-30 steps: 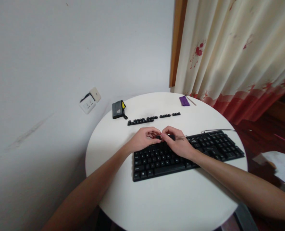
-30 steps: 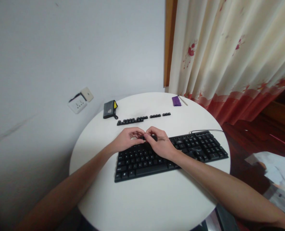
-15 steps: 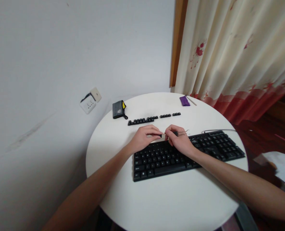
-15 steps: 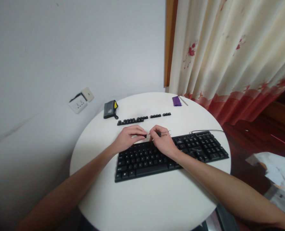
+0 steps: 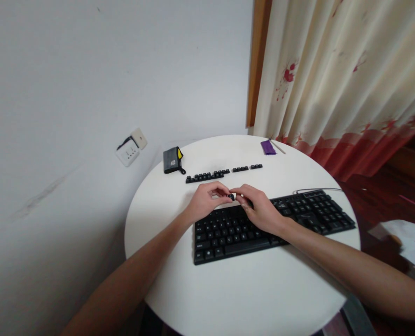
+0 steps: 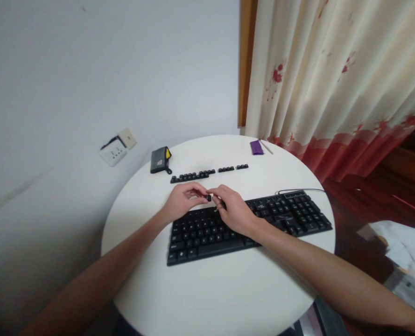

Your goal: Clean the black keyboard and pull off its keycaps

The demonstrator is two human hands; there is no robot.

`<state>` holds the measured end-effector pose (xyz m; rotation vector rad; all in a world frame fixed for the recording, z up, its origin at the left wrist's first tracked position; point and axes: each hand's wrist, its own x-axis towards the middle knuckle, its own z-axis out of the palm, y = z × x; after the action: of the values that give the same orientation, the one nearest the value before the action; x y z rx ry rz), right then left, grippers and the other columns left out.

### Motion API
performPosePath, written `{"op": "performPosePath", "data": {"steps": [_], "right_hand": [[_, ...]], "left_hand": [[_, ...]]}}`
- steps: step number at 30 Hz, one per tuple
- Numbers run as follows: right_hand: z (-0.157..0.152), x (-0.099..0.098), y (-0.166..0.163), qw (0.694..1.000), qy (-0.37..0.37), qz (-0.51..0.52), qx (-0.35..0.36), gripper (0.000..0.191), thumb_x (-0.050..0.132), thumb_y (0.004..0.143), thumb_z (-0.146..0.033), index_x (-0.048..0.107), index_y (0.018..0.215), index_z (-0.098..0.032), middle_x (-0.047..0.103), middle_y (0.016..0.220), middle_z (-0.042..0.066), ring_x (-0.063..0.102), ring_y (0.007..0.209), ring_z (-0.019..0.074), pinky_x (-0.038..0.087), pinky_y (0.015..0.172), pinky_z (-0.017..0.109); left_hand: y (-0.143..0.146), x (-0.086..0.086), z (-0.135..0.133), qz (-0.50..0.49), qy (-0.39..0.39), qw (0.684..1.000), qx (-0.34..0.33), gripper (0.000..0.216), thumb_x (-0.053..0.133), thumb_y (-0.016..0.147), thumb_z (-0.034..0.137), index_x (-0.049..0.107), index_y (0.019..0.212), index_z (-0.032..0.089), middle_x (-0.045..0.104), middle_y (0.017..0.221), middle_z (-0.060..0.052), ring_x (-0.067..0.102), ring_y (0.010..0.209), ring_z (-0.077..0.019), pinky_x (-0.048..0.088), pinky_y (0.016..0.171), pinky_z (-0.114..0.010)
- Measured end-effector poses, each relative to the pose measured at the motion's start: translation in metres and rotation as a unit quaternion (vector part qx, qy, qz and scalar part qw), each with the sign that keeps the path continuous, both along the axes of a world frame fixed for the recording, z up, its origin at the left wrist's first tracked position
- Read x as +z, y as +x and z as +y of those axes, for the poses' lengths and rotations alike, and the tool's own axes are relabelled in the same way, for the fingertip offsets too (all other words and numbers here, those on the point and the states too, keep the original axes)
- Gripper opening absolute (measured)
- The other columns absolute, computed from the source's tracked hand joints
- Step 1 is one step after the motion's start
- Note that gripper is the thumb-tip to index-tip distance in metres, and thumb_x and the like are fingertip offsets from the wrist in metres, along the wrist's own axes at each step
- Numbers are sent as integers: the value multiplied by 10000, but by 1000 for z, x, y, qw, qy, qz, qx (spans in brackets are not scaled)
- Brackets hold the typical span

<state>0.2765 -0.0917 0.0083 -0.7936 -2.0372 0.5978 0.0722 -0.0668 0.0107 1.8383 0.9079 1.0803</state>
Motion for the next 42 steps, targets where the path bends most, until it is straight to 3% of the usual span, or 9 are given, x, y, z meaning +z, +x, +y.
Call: {"op": "performPosePath", "data": {"steps": [9, 20, 23, 26, 31, 37, 42], "right_hand": [[0, -3, 0, 998, 8, -23, -50, 143, 631, 869, -168, 688, 992, -213, 657, 858, 43, 608, 791, 177, 467, 736, 310], [2, -3, 0, 996, -10, -46, -73, 93, 640, 857, -202, 700, 928, -211, 689, 847, 40, 626, 778, 185, 467, 735, 320], [5, -1, 1, 994, -29, -49, -93, 85, 657, 848, -241, 713, 901, -206, 702, 840, 42, 615, 732, 179, 463, 706, 315], [16, 7, 7, 990, -51, -59, -116, 104, 683, 822, -267, 723, 880, -192, 716, 813, 43, 599, 678, 175, 454, 670, 308], [56, 20, 13, 983, -44, -119, -130, 131, 687, 790, -286, 719, 741, -168, 718, 747, 54, 608, 663, 188, 426, 647, 302], [109, 0, -2, 963, -92, -200, -155, 148, 698, 736, -240, 769, 812, -134, 716, 713, 68, 616, 631, 179, 399, 580, 267], [130, -20, -16, 947, -135, -238, -166, 167, 693, 710, -209, 780, 831, -136, 721, 711, 85, 640, 647, 191, 401, 555, 249]], "left_hand": [[1, -1, -1, -23, 6, 1000, -18, 215, 812, 723, 315, 715, 798, 139, 685, 834, -58, 651, 788, -159, 542, 782, -307], [2, 0, 0, 5, 14, 1000, -27, 218, 771, 764, 361, 743, 816, 151, 680, 852, -68, 655, 791, -165, 552, 751, -302], [1, 2, 2, 1, 9, 1000, 16, 257, 704, 819, 397, 727, 792, 143, 675, 794, -58, 635, 702, -141, 528, 657, -260], [-7, 4, 10, -54, 14, 992, 112, 358, 589, 897, 443, 697, 754, 133, 647, 685, -43, 579, 594, -112, 464, 549, -222], [-26, 6, 24, -131, 21, 961, 242, 433, 547, 903, 496, 637, 666, 144, 568, 571, -11, 474, 495, -87, 357, 462, -209], [-27, 8, 21, -117, 29, 960, 254, 439, 539, 907, 485, 615, 632, 150, 494, 502, 14, 427, 471, -84, 303, 453, -216], [-28, 10, 18, -101, 30, 963, 250, 432, 536, 914, 463, 616, 629, 150, 488, 499, 16, 428, 478, -86, 302, 463, -222]]}}
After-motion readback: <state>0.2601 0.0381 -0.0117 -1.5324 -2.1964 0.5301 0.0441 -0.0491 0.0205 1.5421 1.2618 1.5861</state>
